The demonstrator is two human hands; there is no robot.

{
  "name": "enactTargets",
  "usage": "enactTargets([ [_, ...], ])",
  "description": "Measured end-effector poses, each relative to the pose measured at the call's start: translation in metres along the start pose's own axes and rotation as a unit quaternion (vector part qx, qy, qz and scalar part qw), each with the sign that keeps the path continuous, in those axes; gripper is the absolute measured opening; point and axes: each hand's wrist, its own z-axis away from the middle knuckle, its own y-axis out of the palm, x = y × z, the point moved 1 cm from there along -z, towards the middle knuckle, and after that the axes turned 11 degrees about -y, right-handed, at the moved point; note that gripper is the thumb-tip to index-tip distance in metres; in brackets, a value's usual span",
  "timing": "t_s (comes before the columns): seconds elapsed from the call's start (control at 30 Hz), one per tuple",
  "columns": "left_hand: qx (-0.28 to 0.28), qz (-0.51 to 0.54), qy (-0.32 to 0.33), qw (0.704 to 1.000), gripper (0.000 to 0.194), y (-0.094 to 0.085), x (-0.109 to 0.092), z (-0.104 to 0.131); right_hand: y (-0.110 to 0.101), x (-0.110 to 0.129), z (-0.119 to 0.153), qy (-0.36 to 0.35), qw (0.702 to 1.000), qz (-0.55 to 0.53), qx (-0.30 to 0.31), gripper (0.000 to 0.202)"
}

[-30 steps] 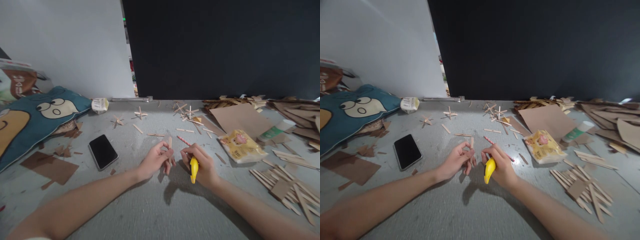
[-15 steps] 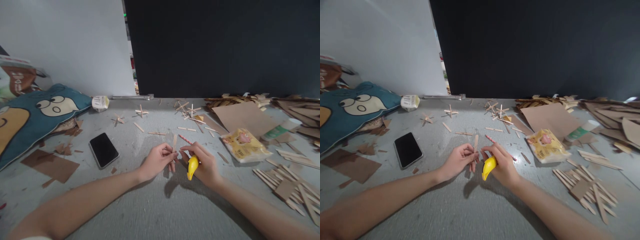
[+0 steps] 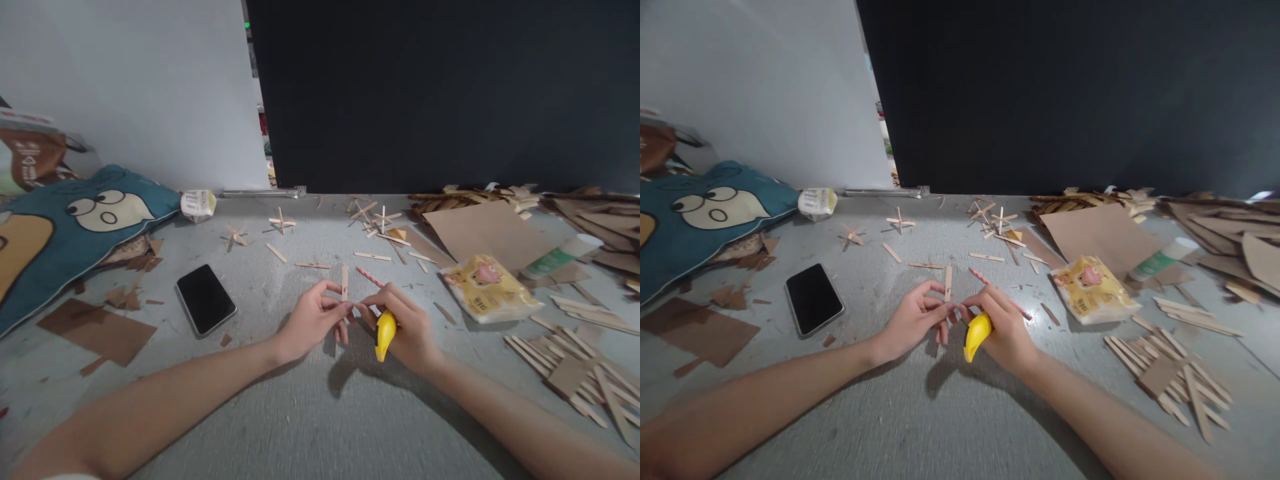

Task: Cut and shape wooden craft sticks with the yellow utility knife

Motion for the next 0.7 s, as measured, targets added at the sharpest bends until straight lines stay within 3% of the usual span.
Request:
enactTargets([
  [0.3, -0.006, 0.007, 0.009, 1.000, 0.050, 0.0001, -0.0019, 0.0015, 0.0000, 0.0012, 0.0000, -0.019, 1.000, 0.008, 0.021, 0.012],
  [0.7, -0.007, -0.009, -0.006, 1.000, 0.054, 0.0012, -0.0045, 0.0043, 0.0005, 0.0001, -0.0006, -0.007, 1.000, -0.013, 0.004, 0.014],
])
